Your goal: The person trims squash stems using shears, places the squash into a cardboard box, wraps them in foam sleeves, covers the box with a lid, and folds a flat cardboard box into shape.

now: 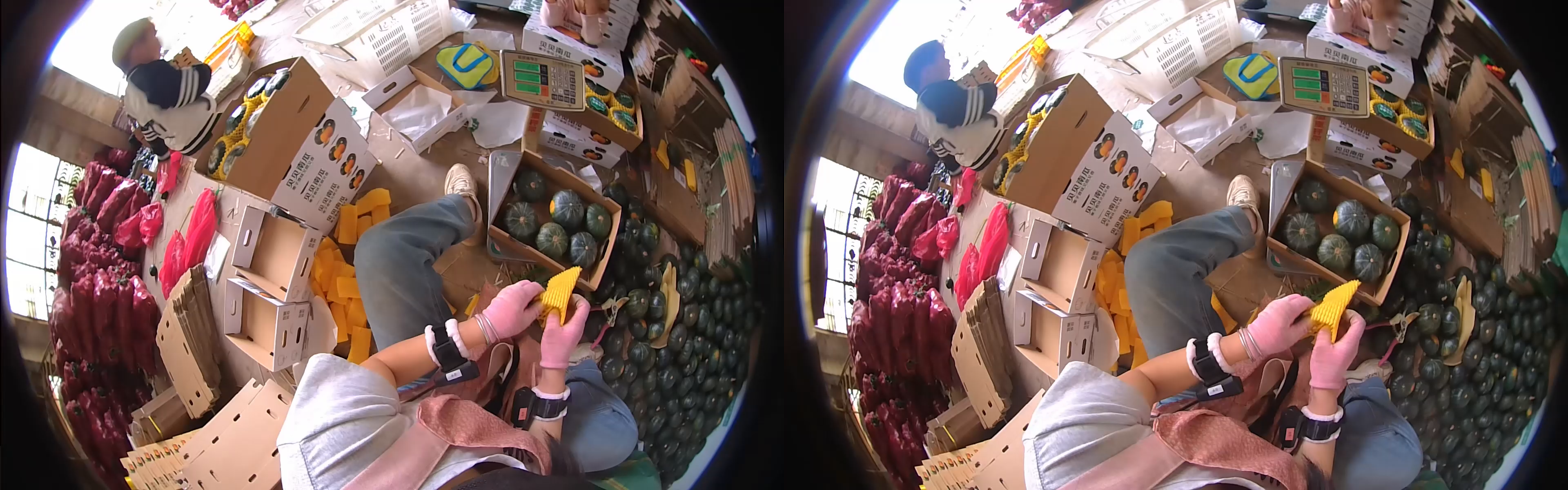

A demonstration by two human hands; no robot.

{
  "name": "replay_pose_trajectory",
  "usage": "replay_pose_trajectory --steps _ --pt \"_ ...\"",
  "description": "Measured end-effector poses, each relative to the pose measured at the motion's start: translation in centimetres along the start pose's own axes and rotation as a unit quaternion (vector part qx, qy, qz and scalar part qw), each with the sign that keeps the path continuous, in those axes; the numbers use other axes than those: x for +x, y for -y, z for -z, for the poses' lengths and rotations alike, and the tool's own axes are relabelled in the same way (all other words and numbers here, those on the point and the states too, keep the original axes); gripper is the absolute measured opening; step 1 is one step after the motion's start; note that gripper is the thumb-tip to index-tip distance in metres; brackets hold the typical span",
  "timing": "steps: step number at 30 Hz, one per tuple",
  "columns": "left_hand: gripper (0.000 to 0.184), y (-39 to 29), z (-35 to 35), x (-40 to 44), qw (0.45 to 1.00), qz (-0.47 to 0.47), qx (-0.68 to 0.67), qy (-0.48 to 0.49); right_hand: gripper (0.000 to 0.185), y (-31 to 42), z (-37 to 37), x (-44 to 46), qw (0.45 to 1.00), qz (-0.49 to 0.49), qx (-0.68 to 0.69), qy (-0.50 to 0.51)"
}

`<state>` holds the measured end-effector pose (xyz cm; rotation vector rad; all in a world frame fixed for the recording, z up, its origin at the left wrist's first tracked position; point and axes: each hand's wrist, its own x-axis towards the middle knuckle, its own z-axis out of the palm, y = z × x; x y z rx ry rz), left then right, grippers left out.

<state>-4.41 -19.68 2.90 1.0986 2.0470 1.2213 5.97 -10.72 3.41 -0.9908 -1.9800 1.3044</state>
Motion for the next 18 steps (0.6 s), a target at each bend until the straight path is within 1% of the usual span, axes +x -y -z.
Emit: replay_pose_trajectory --steps 1,2,3,4,5,6,7,8,9,11,12,13,14,15,16,17,18 --pt "0.025 0.2 -0.4 0.0 0.983 0.058 -0.171 -0.004 0.034 0.0 -0.1 0.0 1.0 -0.017 0.01 -0.005" --pt "0.022 0.4 -0.8 0.1 0.935 0.116 -0.336 -0.009 0.032 -0.2 -0.1 0.0 0.999 -0.032 0.021 -0.01" --pt "0.021 0.5 -1.1 0.2 0.855 0.171 -0.489 -0.015 0.031 -1.0 0.2 0.0 1.0 -0.005 -0.013 0.013" --pt "0.02 -0.2 -0.8 0.3 0.748 0.22 -0.626 -0.023 0.03 -2.0 0.8 0.2 0.998 0.022 -0.045 0.037" --pt "0.016 -1.2 -0.7 0.3 0.688 0.244 -0.681 -0.056 0.03 -2.7 1.2 0.4 0.994 0.052 -0.078 0.063" --pt "0.016 -0.8 -0.7 0.3 0.724 0.235 -0.646 -0.051 0.03 -2.6 1.4 0.5 0.99 -0.054 0.077 0.109" --pt "0.017 -0.2 -0.9 0.4 0.758 0.225 -0.61 -0.043 0.031 -2.3 1.8 0.7 0.949 -0.159 0.227 0.148" --pt "0.017 0.5 -1.3 0.4 0.79 0.216 -0.573 -0.03 0.032 -2.2 2.4 0.7 0.875 -0.259 0.369 0.177" --pt "0.016 1.3 -0.7 0.3 0.847 0.218 -0.481 0.059 0.034 -2.5 3.3 0.3 0.928 -0.188 0.261 0.19" --pt "0.024 -0.4 1.2 -0.1 0.821 0.155 -0.521 0.174 0.037 -1.6 4.2 -0.3 0.965 -0.069 0.162 0.192" --pt "0.027 -0.6 1.8 -0.2 0.804 0.127 -0.535 0.228 0.039 -1.3 4.3 -0.4 0.975 -0.008 0.11 0.195" --pt "0.031 0.3 1.6 -0.3 0.804 0.106 -0.534 0.239 0.04 -1.4 4.3 -0.6 0.978 0.018 0.085 0.188" --pt "0.031 0.3 1.4 -0.2 0.806 0.092 -0.54 0.226 0.039 -1.8 4.5 -0.6 0.949 -0.079 0.231 0.197" --pt "0.03 0.4 1.3 -0.1 0.808 0.079 -0.545 0.211 0.039 -1.9 4.5 -0.6 0.889 -0.172 0.373 0.202" --pt "0.03 0.5 1.4 0.0 0.811 0.067 -0.549 0.193 0.039 -1.9 4.4 -0.6 0.799 -0.258 0.503 0.202" --pt "0.028 1.5 1.4 0.1 0.843 0.077 -0.478 0.233 0.029 -1.5 4.6 -0.7 0.779 -0.283 0.52 0.208" --pt "0.023 1.4 1.1 0.2 0.854 0.065 -0.455 0.244 0.029 -1.4 4.6 -0.8 0.785 -0.271 0.517 0.206"
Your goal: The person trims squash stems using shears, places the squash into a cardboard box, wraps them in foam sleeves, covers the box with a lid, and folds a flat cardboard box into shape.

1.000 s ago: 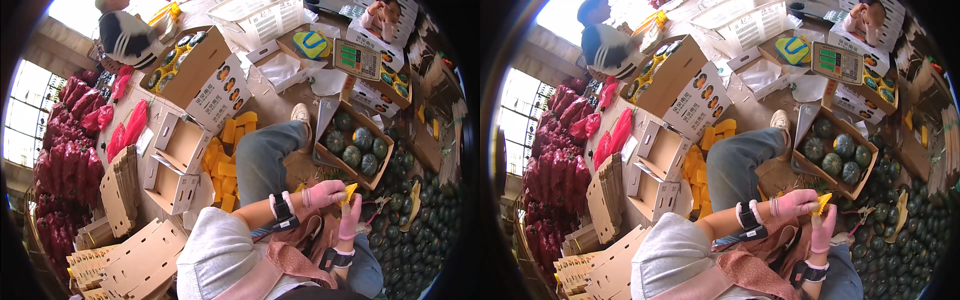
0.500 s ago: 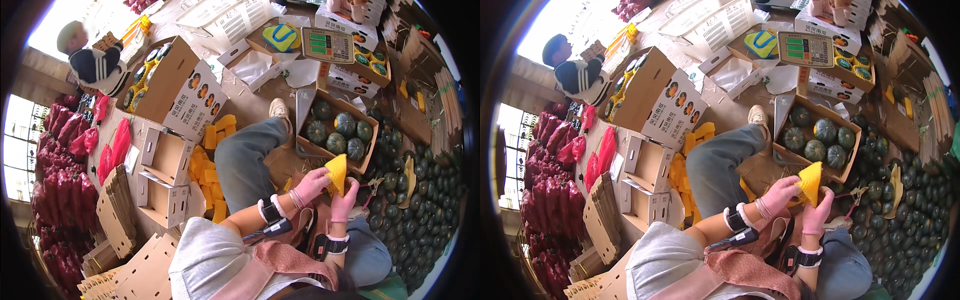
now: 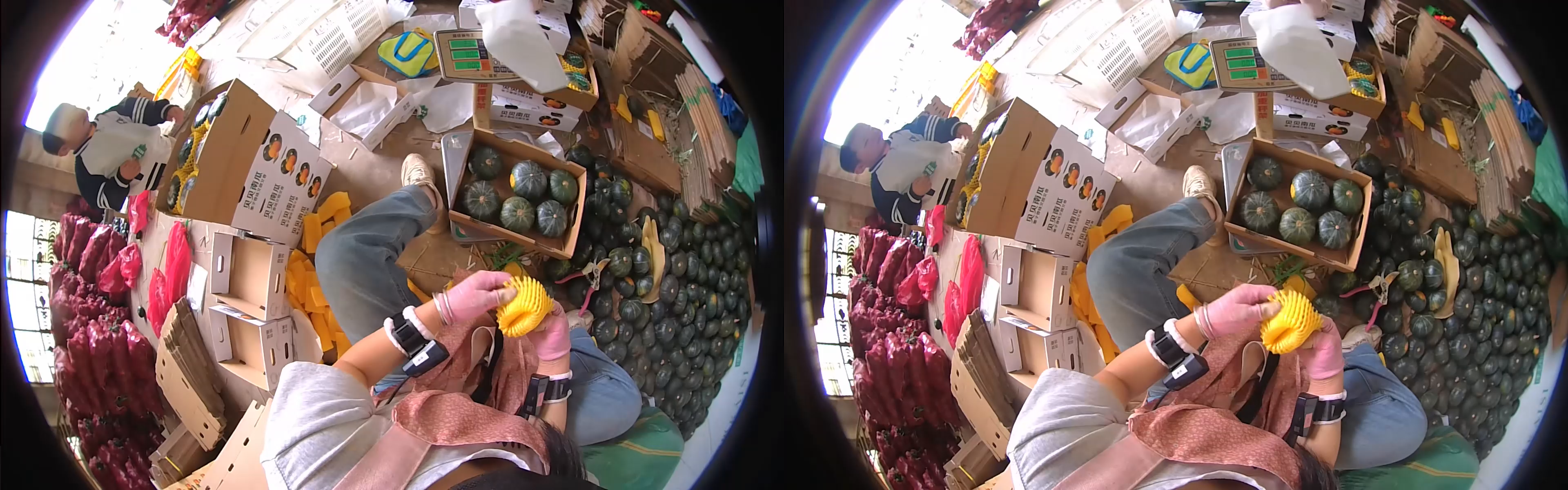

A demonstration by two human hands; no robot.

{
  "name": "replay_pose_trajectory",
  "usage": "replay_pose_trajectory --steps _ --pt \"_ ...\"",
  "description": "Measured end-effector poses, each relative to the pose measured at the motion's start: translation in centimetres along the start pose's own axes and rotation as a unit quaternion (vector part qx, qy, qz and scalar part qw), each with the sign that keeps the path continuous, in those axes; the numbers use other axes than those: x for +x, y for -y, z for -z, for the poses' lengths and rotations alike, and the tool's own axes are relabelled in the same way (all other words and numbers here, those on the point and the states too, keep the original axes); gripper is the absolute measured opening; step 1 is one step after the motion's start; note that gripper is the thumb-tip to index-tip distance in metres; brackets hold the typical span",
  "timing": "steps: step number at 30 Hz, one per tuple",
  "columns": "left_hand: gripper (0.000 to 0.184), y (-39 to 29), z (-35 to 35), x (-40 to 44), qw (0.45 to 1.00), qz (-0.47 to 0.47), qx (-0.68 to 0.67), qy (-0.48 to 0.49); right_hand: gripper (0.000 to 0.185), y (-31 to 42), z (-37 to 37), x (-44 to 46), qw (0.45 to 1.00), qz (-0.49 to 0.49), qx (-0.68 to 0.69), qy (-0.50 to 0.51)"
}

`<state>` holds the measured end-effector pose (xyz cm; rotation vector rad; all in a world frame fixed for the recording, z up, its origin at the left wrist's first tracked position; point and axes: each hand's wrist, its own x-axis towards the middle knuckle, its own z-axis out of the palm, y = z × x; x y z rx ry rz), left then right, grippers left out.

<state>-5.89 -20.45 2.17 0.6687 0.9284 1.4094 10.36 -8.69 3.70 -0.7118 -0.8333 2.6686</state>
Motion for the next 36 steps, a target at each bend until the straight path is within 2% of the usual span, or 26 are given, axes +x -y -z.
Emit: replay_pose_trajectory --steps 3,6,7,8,10,11,13,15,16,17,20,22,23,26,28,29,30,32,34,36 --pt "0.015 0.1 -1.1 0.4 0.992 0.018 0.104 -0.067 0.028 -0.8 0.7 0.1 0.998 0.034 -0.049 -0.013" --pt "0.016 0.2 -1.8 0.9 0.964 -0.1 0.202 -0.142 0.026 -2.2 1.2 1.8 0.981 0.14 -0.123 -0.059" --pt "0.017 0.3 -1.9 1.1 0.946 -0.127 0.264 -0.137 0.022 -2.5 1.3 2.1 0.989 0.118 -0.054 -0.067" --pt "0.017 0.5 -2.3 1.2 0.945 -0.139 0.257 -0.146 0.022 -2.7 1.3 1.9 0.993 0.1 0.0 -0.063" --pt "0.018 0.1 -2.7 1.3 0.968 -0.055 0.18 -0.164 0.027 -2.5 0.9 1.7 0.997 0.065 0.031 -0.039" --pt "0.02 0.2 -2.6 1.3 0.962 -0.079 0.208 -0.159 0.031 -2.6 1.5 1.6 0.997 0.071 0.0 -0.004" --pt "0.024 0.1 -2.5 1.4 0.945 -0.128 0.263 -0.146 0.032 -3.0 2.0 1.8 0.996 0.085 -0.015 -0.014" --pt "0.028 -0.8 -2.8 1.3 0.941 -0.094 0.301 -0.122 0.034 -3.2 2.4 2.0 0.995 0.092 -0.021 -0.018" --pt "0.03 -1.4 -2.9 1.2 0.937 -0.077 0.32 -0.114 0.035 -3.4 2.9 1.7 0.994 0.087 -0.065 -0.022" --pt "0.038 -1.7 -2.9 1.1 0.941 -0.06 0.316 -0.104 0.036 -3.5 3.1 1.6 0.995 0.08 -0.049 -0.022" --pt "0.028 -2.1 -2.9 1.0 0.885 -0.178 0.402 -0.152 0.039 -3.2 1.8 1.7 0.997 0.081 -0.009 0.007" --pt "0.023 -2.1 -2.6 0.9 0.84 -0.222 0.458 -0.188 0.041 -2.5 -0.6 1.6 0.996 0.081 0.029 0.03" --pt "0.021 -2.2 -2.5 0.9 0.815 -0.245 0.484 -0.203 0.04 -2.3 -0.9 1.8 0.995 0.093 -0.017 0.029" --pt "0.018 -1.8 -2.0 0.9 0.792 -0.304 0.466 -0.25 0.025 -1.9 -2.0 2.2 0.996 0.09 -0.009 -0.021" --pt "0.016 -1.4 -1.2 0.5 0.92 -0.226 0.27 -0.171 0.012 -1.9 -1.9 2.7 0.986 0.097 -0.131 -0.035" --pt "0.016 -1.2 -0.6 0.2 0.961 -0.182 0.164 -0.125 0.005 -1.9 -1.8 2.9 0.975 0.101 -0.191 -0.042" --pt "0.022 -1.5 0.5 -0.6 0.998 -0.053 -0.028 0.002 0.003 -1.7 -1.8 2.9 0.967 0.101 -0.233 -0.005" --pt "0.032 -2.4 1.7 -2.2 0.994 0.023 -0.047 0.098 0.006 -1.0 -1.9 2.9 0.942 0.103 -0.312 0.068" --pt "0.036 -3.1 2.4 -2.8 0.984 0.055 -0.011 0.169 0.008 -1.5 -3.1 2.5 0.946 0.087 -0.301 0.087" --pt "0.034 -3.6 3.3 -2.6 0.969 0.078 0.035 0.231 0.014 -1.7 -1.9 2.1 0.977 0.01 -0.129 0.172"
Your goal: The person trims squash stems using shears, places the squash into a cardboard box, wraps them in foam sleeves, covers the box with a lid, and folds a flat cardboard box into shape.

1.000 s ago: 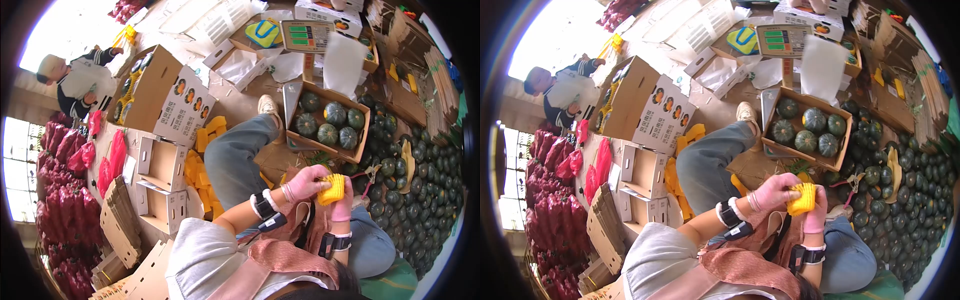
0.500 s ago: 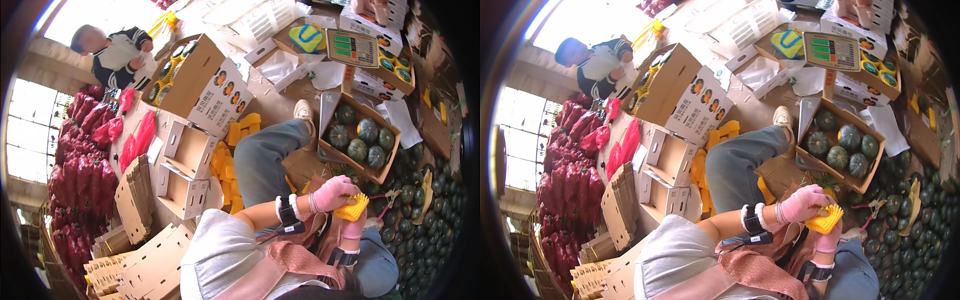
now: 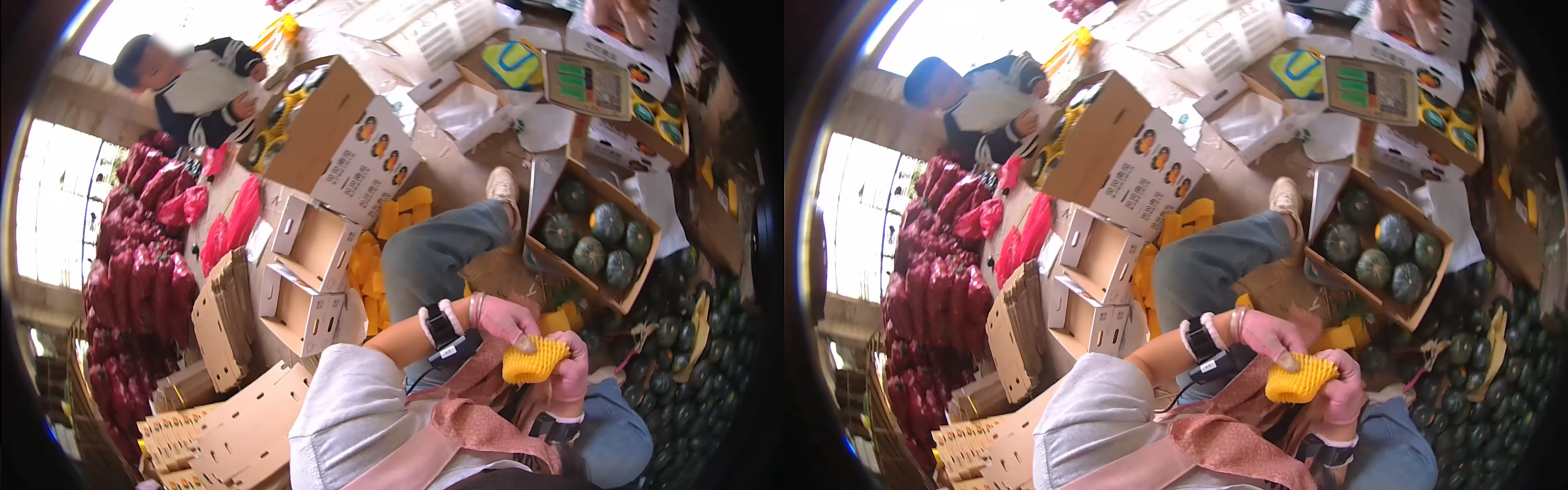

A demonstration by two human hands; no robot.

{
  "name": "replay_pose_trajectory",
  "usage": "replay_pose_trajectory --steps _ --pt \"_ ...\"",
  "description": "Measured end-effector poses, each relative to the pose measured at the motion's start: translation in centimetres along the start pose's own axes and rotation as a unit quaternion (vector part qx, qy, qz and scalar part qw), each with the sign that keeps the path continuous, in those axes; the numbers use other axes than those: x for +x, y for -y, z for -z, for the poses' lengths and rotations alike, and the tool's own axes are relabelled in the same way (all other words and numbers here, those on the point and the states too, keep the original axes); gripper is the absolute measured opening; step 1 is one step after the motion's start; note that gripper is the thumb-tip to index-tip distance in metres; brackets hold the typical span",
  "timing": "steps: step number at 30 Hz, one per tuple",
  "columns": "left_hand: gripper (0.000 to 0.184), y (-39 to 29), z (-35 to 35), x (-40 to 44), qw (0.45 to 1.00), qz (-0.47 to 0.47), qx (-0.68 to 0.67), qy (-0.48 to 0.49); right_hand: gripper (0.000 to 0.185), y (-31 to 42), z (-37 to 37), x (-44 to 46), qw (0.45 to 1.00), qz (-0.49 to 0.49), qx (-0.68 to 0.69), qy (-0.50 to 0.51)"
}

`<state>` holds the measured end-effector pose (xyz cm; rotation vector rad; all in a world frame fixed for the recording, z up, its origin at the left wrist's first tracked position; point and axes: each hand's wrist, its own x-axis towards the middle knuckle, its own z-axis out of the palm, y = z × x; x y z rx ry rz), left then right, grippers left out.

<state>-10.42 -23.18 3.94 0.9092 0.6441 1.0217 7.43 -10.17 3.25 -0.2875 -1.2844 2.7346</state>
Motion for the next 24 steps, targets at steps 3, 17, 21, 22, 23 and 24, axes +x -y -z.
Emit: replay_pose_trajectory --steps 3,17,21,22,23,24 --pt "0.026 1.3 0.7 -0.4 0.953 -0.07 -0.072 -0.285 0.048 2.7 -2.0 -0.9 0.964 -0.116 0.238 -0.013" --pt "0.025 2.5 15.7 12.4 0.816 0.025 0.425 -0.391 0.037 2.2 12.7 10.1 0.876 -0.182 -0.212 -0.393" --pt "0.028 6.0 19.9 14.5 0.805 0.109 0.427 -0.398 0.032 1.4 15.8 13.9 0.892 -0.248 -0.244 -0.289" --pt "0.028 6.5 20.8 14.9 0.825 0.16 0.401 -0.364 0.029 1.1 17.3 13.9 0.882 -0.225 -0.373 -0.18" --pt "0.028 6.9 21.5 15.2 0.837 0.139 0.398 -0.348 0.026 1.0 18.9 14.5 0.843 -0.192 -0.499 -0.067" --pt "0.027 7.2 21.5 15.0 0.848 0.119 0.395 -0.334 0.032 -0.5 19.5 14.3 0.946 -0.225 -0.1 -0.21"
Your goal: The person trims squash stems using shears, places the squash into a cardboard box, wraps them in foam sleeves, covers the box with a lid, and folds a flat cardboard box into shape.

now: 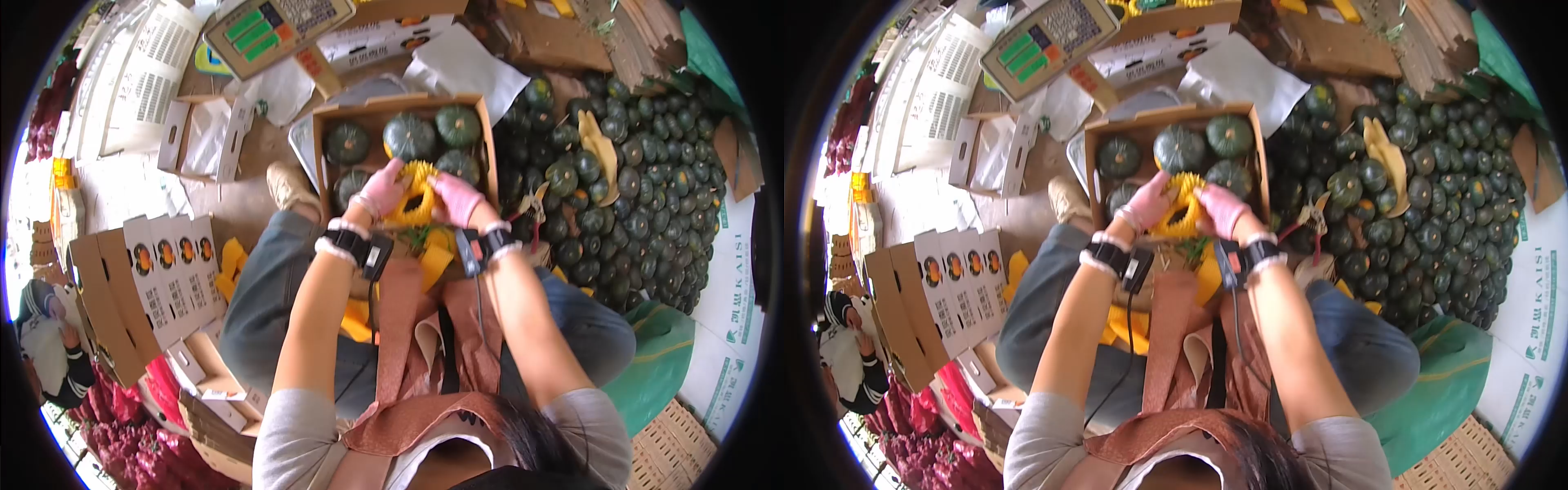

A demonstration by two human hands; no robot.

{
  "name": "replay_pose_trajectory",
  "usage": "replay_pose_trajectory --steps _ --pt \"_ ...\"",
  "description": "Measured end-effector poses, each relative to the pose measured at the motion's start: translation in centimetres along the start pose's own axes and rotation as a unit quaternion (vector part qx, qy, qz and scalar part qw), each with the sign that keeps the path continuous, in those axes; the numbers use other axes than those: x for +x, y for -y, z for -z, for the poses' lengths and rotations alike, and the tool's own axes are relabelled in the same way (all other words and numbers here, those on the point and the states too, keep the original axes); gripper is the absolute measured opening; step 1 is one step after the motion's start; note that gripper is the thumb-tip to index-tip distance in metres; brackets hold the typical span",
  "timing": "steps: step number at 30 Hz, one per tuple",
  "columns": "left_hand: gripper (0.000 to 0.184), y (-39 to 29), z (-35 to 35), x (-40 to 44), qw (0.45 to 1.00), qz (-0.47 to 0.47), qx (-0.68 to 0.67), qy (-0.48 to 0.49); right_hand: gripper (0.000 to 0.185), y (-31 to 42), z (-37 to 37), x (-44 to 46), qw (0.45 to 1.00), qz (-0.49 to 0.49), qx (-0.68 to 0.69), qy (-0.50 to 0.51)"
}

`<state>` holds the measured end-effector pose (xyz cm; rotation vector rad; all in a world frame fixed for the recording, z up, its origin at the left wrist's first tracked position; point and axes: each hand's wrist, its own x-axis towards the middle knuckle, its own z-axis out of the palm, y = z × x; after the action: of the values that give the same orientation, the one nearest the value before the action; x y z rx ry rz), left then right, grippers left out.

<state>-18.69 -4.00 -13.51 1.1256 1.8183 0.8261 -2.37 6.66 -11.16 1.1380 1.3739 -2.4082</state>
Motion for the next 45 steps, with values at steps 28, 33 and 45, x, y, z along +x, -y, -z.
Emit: replay_pose_trajectory --steps 28,33,45 --pt "0.068 -6.0 4.4 1.2 0.937 -0.168 0.22 -0.212 0.025 4.4 -3.0 2.8 0.701 0.39 -0.41 -0.433" --pt "0.094 -4.9 5.0 2.4 0.967 -0.116 0.166 -0.153 0.035 4.2 -3.1 4.2 0.722 0.393 -0.332 -0.463" --pt "0.099 -6.0 5.4 -1.7 0.98 -0.056 0.176 0.075 0.039 -0.6 -3.0 -2.3 0.862 0.113 -0.3 -0.393"
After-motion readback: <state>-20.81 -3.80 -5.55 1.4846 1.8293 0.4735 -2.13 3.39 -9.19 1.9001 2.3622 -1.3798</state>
